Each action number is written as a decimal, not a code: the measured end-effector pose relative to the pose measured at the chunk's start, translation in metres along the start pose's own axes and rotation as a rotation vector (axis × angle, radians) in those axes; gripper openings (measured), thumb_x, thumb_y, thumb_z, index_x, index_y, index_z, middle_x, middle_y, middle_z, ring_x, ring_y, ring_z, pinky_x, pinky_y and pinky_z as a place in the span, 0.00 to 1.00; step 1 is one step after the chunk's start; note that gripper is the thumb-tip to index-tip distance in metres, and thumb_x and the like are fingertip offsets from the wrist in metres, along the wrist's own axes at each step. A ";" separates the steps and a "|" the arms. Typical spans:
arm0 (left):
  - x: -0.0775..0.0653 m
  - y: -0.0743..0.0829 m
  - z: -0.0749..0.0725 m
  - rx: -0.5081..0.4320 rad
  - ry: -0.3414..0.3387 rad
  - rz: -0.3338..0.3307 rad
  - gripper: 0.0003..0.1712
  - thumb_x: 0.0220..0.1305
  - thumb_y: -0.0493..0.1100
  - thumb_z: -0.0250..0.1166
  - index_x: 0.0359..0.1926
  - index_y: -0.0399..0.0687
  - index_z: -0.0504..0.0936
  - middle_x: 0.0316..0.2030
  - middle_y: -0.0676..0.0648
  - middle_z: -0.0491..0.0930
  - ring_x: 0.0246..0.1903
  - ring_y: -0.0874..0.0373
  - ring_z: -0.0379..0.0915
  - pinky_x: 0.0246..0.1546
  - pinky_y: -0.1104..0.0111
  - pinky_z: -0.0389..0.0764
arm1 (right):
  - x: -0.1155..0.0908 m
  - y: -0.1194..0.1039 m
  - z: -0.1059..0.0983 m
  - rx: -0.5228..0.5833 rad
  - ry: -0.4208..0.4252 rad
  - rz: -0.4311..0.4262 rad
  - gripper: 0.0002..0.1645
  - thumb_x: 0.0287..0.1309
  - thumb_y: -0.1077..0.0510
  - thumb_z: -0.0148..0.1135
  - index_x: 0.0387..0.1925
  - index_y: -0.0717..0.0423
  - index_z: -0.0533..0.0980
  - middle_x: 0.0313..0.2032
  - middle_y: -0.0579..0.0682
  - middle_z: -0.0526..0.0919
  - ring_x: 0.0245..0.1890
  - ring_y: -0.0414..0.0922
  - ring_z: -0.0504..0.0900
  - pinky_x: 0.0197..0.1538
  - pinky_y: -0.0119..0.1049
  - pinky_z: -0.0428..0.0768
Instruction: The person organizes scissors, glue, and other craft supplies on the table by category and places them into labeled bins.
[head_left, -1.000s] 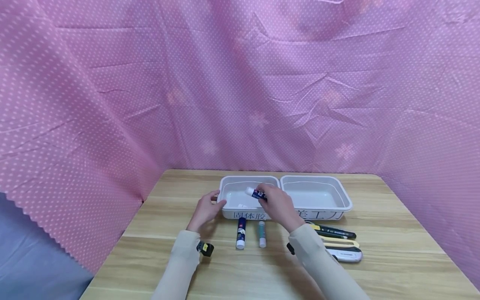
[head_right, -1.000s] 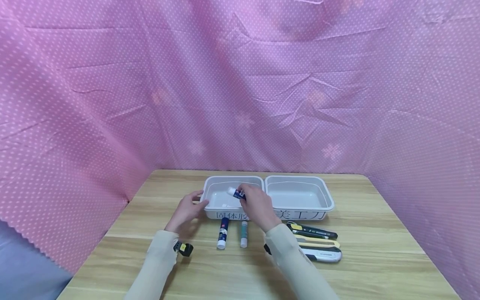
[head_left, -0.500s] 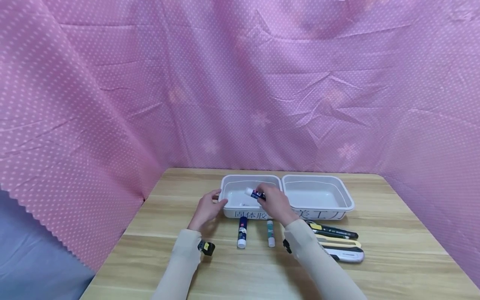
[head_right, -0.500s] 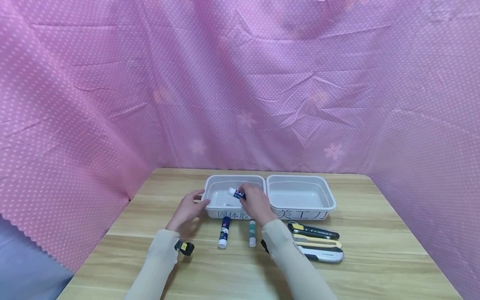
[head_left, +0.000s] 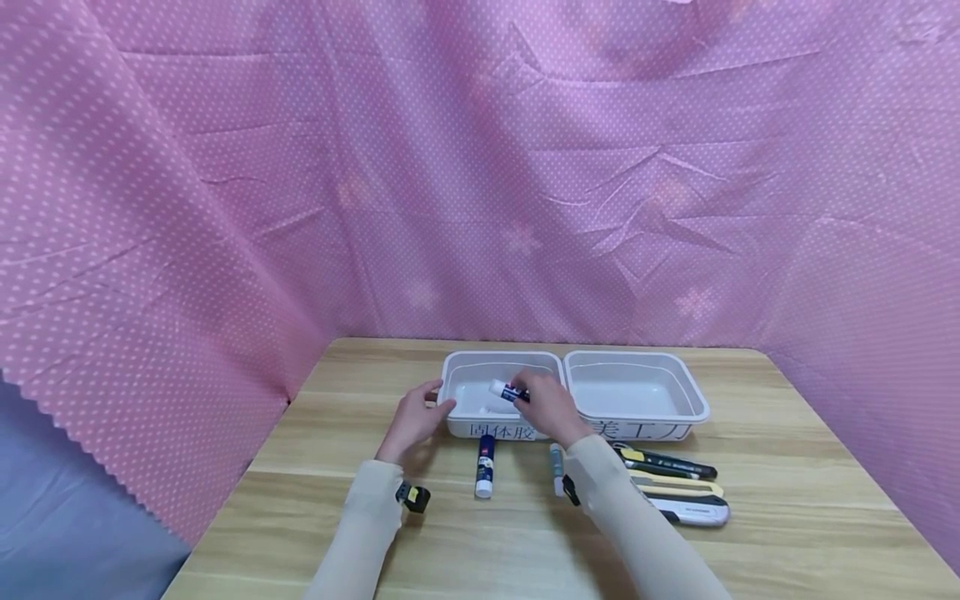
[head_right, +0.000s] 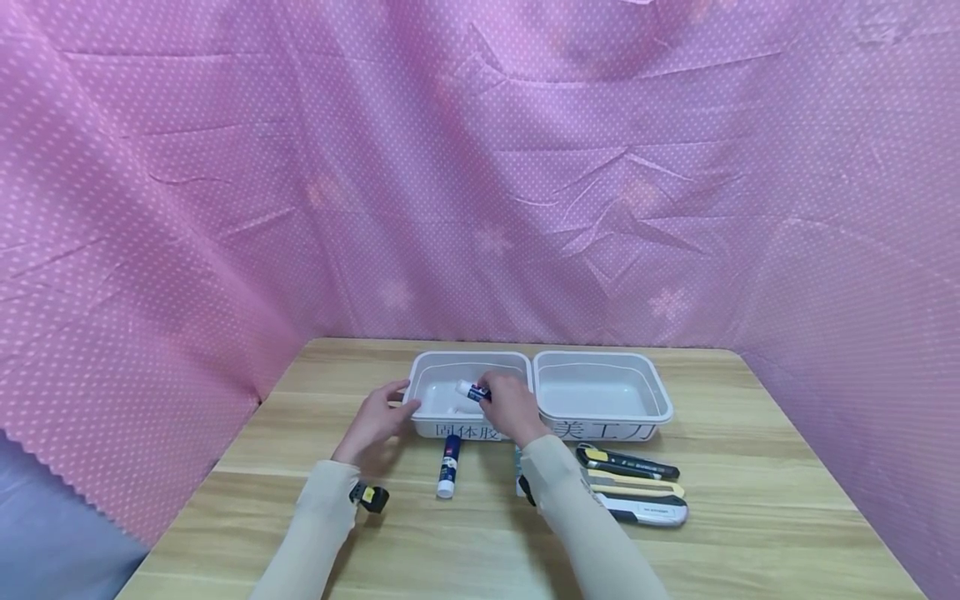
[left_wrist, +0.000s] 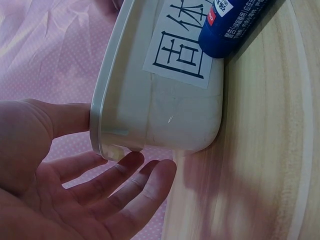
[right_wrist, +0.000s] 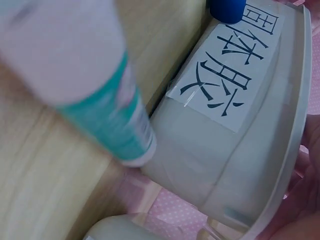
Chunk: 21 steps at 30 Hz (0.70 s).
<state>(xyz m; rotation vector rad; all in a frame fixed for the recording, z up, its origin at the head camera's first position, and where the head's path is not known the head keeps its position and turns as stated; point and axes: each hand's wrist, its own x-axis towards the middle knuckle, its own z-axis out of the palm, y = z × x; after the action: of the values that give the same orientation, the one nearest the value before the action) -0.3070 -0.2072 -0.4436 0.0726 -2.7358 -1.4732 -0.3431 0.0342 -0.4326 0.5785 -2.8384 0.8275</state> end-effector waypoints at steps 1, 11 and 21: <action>0.000 0.000 0.000 0.000 -0.001 0.001 0.35 0.72 0.46 0.64 0.75 0.40 0.65 0.61 0.33 0.76 0.55 0.41 0.79 0.55 0.54 0.84 | 0.000 0.000 0.000 0.004 -0.005 0.004 0.15 0.61 0.60 0.70 0.50 0.53 0.82 0.43 0.50 0.87 0.38 0.44 0.83 0.47 0.43 0.85; 0.002 -0.001 0.001 0.002 0.001 0.003 0.35 0.72 0.46 0.64 0.75 0.40 0.66 0.62 0.33 0.76 0.56 0.41 0.78 0.55 0.54 0.84 | 0.005 0.003 0.000 0.018 -0.047 0.027 0.16 0.60 0.60 0.71 0.51 0.53 0.82 0.47 0.52 0.88 0.41 0.46 0.84 0.49 0.45 0.85; 0.001 0.000 0.000 -0.016 0.004 0.006 0.35 0.71 0.46 0.65 0.74 0.39 0.66 0.60 0.33 0.77 0.54 0.42 0.79 0.53 0.57 0.86 | 0.006 0.003 -0.001 0.037 -0.066 0.027 0.17 0.61 0.61 0.70 0.51 0.56 0.82 0.47 0.53 0.88 0.46 0.49 0.85 0.52 0.47 0.85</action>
<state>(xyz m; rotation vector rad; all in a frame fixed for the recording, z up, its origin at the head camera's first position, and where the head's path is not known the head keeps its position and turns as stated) -0.3081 -0.2069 -0.4437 0.0664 -2.7184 -1.4914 -0.3494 0.0354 -0.4318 0.5841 -2.9026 0.8834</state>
